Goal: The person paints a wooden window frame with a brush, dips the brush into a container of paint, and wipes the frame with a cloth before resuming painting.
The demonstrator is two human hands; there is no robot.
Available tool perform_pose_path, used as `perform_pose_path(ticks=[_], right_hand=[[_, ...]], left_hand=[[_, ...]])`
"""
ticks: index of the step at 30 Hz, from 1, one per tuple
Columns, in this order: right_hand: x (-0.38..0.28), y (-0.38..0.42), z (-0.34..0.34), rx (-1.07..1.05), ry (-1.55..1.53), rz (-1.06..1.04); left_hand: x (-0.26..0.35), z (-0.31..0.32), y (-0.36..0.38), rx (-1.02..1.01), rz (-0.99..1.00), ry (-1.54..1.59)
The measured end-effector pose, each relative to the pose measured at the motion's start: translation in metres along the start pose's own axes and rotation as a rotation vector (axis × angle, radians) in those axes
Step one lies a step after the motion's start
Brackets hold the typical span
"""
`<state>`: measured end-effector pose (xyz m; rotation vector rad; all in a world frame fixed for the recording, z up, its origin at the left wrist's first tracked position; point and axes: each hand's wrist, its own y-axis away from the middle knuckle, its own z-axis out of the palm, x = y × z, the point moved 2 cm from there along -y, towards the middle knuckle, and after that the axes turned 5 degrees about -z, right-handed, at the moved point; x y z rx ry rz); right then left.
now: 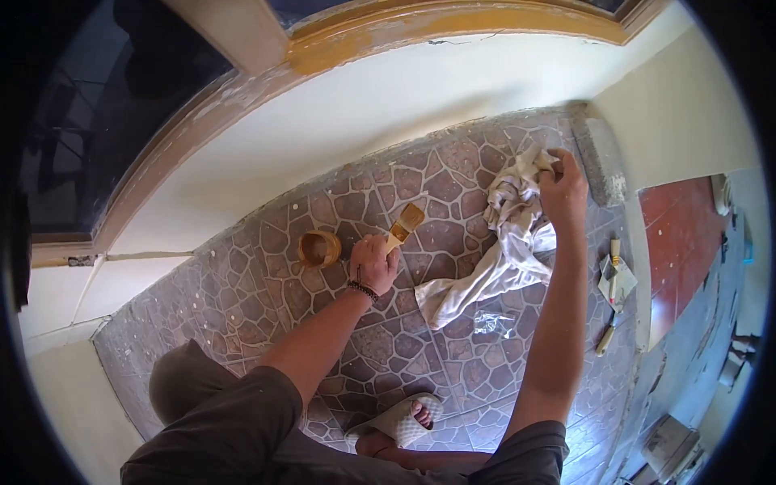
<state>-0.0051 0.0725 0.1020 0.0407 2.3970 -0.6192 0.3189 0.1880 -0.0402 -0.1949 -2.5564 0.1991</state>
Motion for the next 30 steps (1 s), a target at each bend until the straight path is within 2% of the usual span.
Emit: perform_pose_path(ticks=[2, 3, 8, 11, 13, 14, 16, 18, 20, 21, 22, 24, 25, 27, 28, 30], right_hand=[[-0.032, 0.002, -0.015, -0.227, 0.159, 0.21], [-0.03, 0.006, -0.015, -0.236, 0.157, 0.11], [-0.06, 0.012, -0.014, -0.259, 0.036, 0.074], [-0.07, 0.006, -0.014, -0.3, -0.08, 0.07], [-0.082, 0.001, -0.014, -0.383, 0.119, -0.124], [-0.09, -0.001, -0.017, -0.379, 0.123, -0.127], [-0.112, -0.004, -0.029, -0.487, 0.238, -0.237], [-0.132, 0.002, -0.048, -0.544, 0.281, -0.252], [-0.153, 0.009, -0.071, -0.675, -0.005, -0.06], [-0.166, 0.013, -0.082, -0.711, 0.023, -0.001], [-0.171, 0.018, -0.089, -0.708, 0.047, 0.0], [-0.177, 0.035, -0.099, -0.644, -0.121, 0.046], [-0.178, 0.043, -0.101, -0.615, -0.201, 0.082], [-0.183, 0.057, -0.103, -0.658, -0.318, 0.128], [-0.186, 0.064, -0.103, -0.703, -0.439, 0.181], [-0.2, 0.074, -0.104, -0.699, -0.475, 0.176]], left_hand=[[0.0, -0.005, 0.004, 0.048, 0.076, 0.066], [0.0, -0.009, 0.012, 0.066, 0.11, 0.111], [0.003, -0.036, 0.08, 0.071, 0.085, 0.173], [0.007, -0.048, 0.102, -0.021, 0.02, 0.219], [0.015, -0.056, 0.108, 0.001, -0.045, 0.29], [0.021, -0.061, 0.107, 0.005, -0.04, 0.293], [0.038, -0.068, 0.097, -0.052, -0.131, 0.491], [0.069, -0.096, 0.078, 0.014, -0.144, 0.564], [0.086, -0.104, 0.06, 0.013, -0.164, 0.61], [0.094, -0.106, 0.053, 0.002, -0.181, 0.64], [0.104, -0.11, 0.043, 0.001, -0.176, 0.662], [0.12, -0.128, 0.028, 0.058, -0.117, 0.892], [0.125, -0.134, 0.019, 0.065, -0.109, 0.899], [0.132, -0.149, 0.009, 0.129, -0.034, 0.998], [0.134, -0.158, 0.004, 0.128, -0.032, 0.995], [0.142, -0.178, -0.007, 0.007, 0.026, 0.962]])
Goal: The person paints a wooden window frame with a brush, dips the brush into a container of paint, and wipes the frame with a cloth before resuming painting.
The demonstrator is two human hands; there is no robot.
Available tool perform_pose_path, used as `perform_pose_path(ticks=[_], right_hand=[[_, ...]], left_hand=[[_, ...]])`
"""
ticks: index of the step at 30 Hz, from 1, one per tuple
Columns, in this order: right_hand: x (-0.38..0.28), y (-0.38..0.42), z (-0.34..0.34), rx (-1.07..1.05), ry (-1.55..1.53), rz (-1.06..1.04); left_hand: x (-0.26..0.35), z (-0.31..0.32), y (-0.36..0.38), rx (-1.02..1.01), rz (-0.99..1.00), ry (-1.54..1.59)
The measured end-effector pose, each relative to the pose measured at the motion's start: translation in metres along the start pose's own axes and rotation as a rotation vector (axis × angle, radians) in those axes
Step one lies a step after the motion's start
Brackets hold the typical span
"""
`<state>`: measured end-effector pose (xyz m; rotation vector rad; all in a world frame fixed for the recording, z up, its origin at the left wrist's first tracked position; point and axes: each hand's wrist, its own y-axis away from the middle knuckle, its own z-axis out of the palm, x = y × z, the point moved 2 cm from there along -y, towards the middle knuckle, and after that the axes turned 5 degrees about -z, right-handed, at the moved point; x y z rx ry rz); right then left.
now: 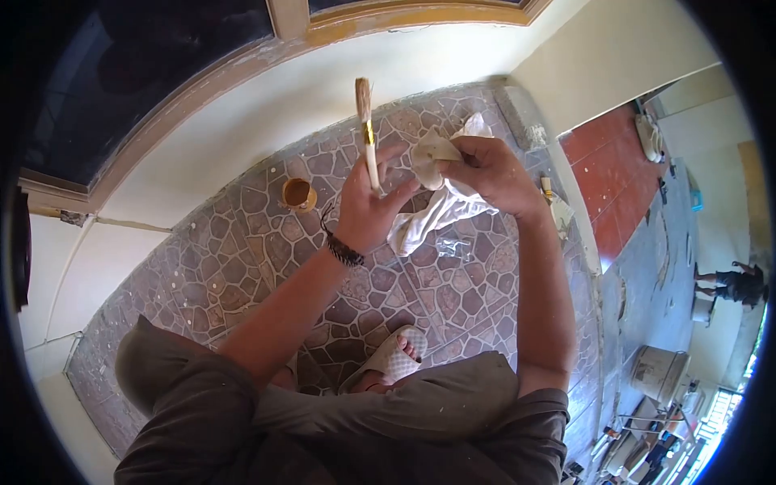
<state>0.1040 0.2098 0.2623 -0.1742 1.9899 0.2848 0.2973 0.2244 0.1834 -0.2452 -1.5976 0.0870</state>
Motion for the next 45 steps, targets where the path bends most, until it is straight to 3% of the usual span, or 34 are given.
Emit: perform_pose_path(ticks=[2, 4, 5, 8, 9, 10, 13, 16, 23, 25, 29, 31, 34, 38, 41, 42, 45], right_hand=[[-0.014, 0.006, 0.009, 0.006, 0.005, 0.001], [-0.018, 0.01, 0.014, 0.005, 0.033, -0.001], [-0.019, 0.009, 0.017, 0.003, 0.059, -0.006], [-0.017, 0.009, 0.022, 0.09, 0.212, 0.035], [-0.019, 0.008, 0.027, 0.118, 0.28, -0.176], [-0.016, 0.006, 0.032, 0.106, 0.288, -0.185], [-0.015, 0.005, 0.043, 0.144, 0.271, -0.212], [-0.019, 0.004, 0.049, 0.155, 0.328, -0.245], [-0.014, 0.0, 0.06, 0.232, 0.43, -0.271], [-0.019, -0.003, 0.061, 0.274, 0.456, -0.609], [-0.015, 0.0, 0.057, 0.192, 0.357, -0.512], [-0.002, 0.001, 0.061, 0.134, 0.068, -0.275], [-0.006, 0.0, 0.06, 0.044, -0.06, -0.144], [-0.021, 0.001, 0.062, -0.081, 0.168, -0.172], [-0.009, -0.003, 0.062, 0.194, 0.242, -0.172], [-0.007, -0.005, 0.063, 0.188, 0.237, -0.175], [-0.012, -0.006, 0.061, 0.431, 0.386, -0.364]], left_hand=[[0.008, 0.0, -0.009, -0.029, 0.064, 0.027], [0.013, -0.001, -0.012, -0.181, -0.183, 0.3], [0.013, -0.001, -0.012, -0.147, -0.17, 0.368], [0.014, -0.009, -0.009, -0.124, -0.22, 0.204], [0.011, -0.01, -0.006, -0.084, -0.15, 0.162], [0.006, -0.01, -0.002, -0.069, -0.146, 0.166], [0.006, -0.01, 0.007, -0.072, -0.322, 0.232], [0.002, -0.014, 0.011, -0.109, -0.307, 0.344], [-0.011, -0.023, 0.003, -0.04, -0.234, 0.251], [-0.003, -0.029, 0.001, -0.079, -0.285, 0.225], [-0.005, -0.033, -0.003, -0.121, -0.273, 0.17], [-0.005, -0.033, -0.006, -0.069, -0.128, 0.217], [-0.003, -0.031, -0.01, 0.014, -0.026, 0.356], [0.002, -0.033, -0.008, -0.002, -0.103, 0.383], [0.006, -0.028, -0.004, 0.035, -0.051, 0.248], [0.008, -0.023, -0.001, 0.041, -0.052, 0.242], [0.02, -0.016, 0.007, 0.128, -0.096, 0.222]])
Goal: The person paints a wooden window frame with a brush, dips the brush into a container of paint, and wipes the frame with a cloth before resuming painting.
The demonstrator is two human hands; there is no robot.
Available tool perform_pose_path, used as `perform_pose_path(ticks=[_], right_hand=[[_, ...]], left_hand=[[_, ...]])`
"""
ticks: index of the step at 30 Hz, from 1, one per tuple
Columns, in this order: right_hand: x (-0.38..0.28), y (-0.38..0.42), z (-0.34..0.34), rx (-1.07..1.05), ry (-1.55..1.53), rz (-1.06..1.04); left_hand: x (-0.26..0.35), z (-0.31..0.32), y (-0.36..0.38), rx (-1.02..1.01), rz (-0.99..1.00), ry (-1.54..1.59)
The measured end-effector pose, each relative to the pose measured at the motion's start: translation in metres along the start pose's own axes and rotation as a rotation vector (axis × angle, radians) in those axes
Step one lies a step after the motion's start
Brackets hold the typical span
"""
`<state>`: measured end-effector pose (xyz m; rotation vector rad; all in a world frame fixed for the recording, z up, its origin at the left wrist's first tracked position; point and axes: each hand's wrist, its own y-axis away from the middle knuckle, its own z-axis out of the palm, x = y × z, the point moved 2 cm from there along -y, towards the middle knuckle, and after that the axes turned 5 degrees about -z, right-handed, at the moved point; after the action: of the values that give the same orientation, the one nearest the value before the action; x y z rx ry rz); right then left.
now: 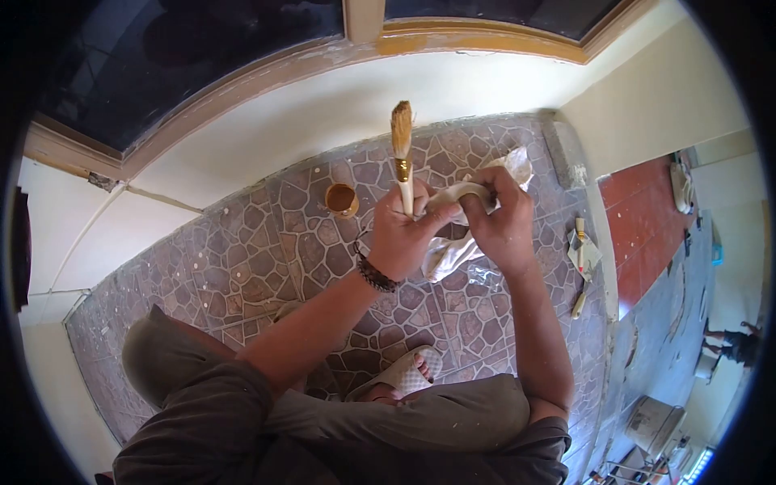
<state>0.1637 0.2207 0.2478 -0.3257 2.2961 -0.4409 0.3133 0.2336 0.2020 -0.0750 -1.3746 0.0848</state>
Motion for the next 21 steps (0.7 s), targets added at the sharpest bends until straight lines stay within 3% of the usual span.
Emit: perform_pose_path(ticks=[5, 7, 14, 17, 18, 21], right_hand=[[0.004, 0.0, -0.011, -0.087, -0.113, -0.075], [0.002, 0.002, -0.015, -0.136, -0.013, -0.097], [0.014, 0.008, 0.0, 0.111, -0.507, -0.076], [0.011, 0.006, 0.001, 0.091, -0.828, 0.095], [0.008, 0.003, 0.0, 0.006, -0.823, 0.002], [0.014, 0.007, 0.001, 0.005, -0.641, 0.0]], left_hand=[[-0.006, 0.0, -0.002, -0.032, -0.026, 0.075], [-0.003, 0.003, -0.001, -0.088, -0.039, 0.168], [0.004, 0.019, 0.011, -0.042, -0.159, 0.33], [0.004, 0.019, 0.008, 0.039, -0.044, 0.293], [0.009, 0.016, 0.002, 0.106, 0.194, 0.267], [0.02, 0.01, 0.002, 0.042, 0.165, 0.227]])
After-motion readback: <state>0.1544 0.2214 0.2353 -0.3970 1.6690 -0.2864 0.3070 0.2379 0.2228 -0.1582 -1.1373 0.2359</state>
